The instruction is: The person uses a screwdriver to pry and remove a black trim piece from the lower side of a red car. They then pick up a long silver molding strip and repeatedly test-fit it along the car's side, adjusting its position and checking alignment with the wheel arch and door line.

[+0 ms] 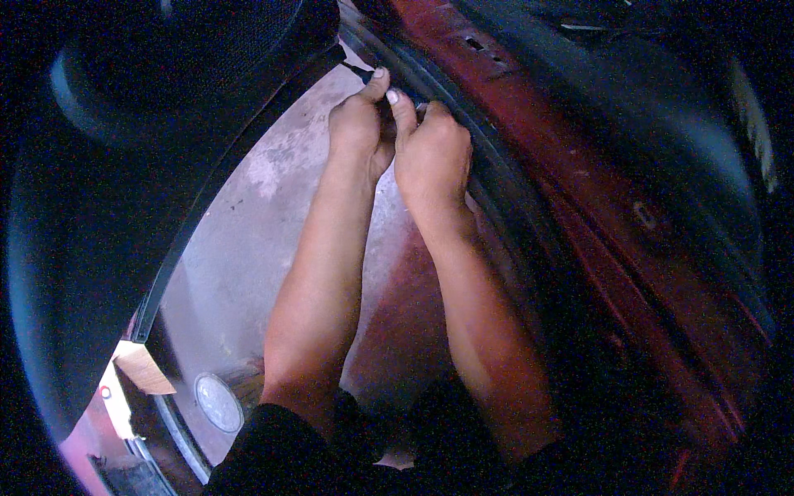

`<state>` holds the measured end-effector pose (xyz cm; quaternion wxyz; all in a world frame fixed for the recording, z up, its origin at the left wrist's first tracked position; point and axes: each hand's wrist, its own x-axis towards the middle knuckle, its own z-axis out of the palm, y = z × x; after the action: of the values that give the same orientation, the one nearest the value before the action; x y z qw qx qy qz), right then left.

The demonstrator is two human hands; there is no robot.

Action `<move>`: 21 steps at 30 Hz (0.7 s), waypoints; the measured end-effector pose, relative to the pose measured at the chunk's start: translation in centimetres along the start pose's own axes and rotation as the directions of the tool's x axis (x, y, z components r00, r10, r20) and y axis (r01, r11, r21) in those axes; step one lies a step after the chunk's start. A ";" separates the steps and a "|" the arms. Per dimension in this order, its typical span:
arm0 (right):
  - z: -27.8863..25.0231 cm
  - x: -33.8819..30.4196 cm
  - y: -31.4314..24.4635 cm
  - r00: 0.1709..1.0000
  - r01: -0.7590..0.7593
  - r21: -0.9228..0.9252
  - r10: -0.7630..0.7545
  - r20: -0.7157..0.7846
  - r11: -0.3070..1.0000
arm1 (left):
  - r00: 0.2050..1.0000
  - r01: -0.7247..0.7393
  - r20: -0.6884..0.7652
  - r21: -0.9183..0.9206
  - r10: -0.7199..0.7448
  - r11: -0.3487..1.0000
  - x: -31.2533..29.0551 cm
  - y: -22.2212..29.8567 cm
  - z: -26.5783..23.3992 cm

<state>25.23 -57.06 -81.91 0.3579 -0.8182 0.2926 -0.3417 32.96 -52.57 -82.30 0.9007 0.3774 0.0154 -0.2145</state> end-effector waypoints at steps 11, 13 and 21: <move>-0.4 -0.3 0.5 1.000 0.022 0.007 -0.022 0.016 1.000 | 1.000 -0.009 -0.027 -0.140 0.005 0.990 2.7 -0.8 -1.0; 0.1 -0.7 1.1 0.999 0.052 0.092 -0.052 -0.006 0.994 | 0.993 -0.097 -0.075 -0.155 0.086 0.983 2.7 -1.0 -0.4; 0.3 -0.8 0.7 0.989 0.072 0.173 -0.047 -0.142 0.982 | 0.971 -0.170 -0.178 -0.061 0.157 0.984 2.1 -0.5 0.9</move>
<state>24.87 -56.78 -82.88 0.3983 -0.7660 0.2602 -0.4323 34.50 -54.28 -82.42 0.9243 0.3602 0.0701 -0.1053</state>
